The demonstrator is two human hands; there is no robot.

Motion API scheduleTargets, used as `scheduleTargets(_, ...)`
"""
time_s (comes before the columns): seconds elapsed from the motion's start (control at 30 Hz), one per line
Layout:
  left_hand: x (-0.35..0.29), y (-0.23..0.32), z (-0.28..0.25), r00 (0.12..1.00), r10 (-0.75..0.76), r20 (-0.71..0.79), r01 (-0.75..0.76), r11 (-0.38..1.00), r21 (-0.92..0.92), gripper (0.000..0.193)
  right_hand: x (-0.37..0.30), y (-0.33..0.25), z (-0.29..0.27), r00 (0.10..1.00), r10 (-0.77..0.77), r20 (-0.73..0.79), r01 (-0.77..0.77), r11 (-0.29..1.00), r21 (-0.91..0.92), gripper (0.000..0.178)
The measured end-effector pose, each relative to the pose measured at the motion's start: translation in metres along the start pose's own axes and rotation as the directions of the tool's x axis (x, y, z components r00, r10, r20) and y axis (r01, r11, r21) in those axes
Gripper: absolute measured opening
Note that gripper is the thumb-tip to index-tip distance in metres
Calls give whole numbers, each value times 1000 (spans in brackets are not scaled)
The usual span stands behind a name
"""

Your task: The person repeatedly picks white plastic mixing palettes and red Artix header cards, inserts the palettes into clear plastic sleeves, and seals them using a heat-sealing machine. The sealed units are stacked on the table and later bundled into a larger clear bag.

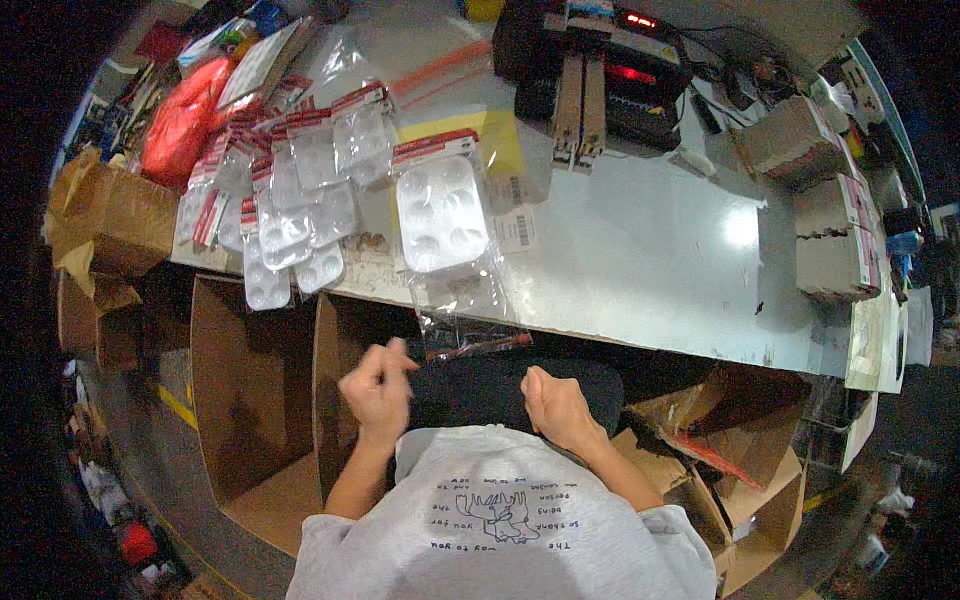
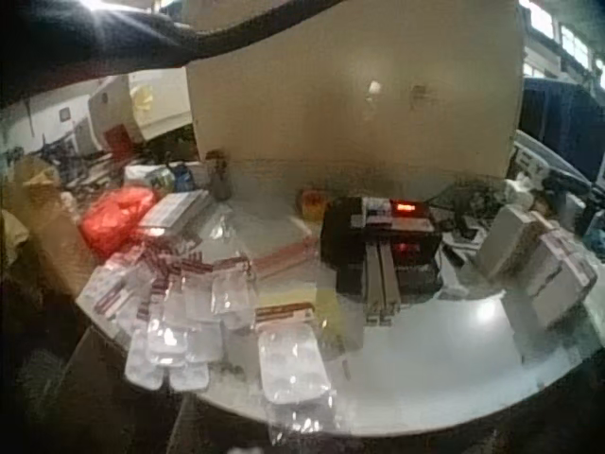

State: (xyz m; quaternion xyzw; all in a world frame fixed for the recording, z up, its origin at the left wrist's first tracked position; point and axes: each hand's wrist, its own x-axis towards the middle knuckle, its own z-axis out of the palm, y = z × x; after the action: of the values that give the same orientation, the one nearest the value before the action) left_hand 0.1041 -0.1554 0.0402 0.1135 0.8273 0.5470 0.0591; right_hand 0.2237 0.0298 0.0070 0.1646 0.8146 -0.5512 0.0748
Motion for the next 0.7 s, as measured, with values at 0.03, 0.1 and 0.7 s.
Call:
scheduleTargets(0.03,7,-4,-5,977,174,-124,-147,969,200,14,1,-4,6,999,-35,2,35,998,-46,38)
scheduleTargets(0.1,9,-7,-5,985,161,-64,-131,933,335,42,9,-15,15,991,-129,32,130,991,-31,23)
scheduleTargets(0.7,31,-27,-35,948,-192,254,132,963,235,13,102,-51,34,889,-401,-222,349,906,-238,11)
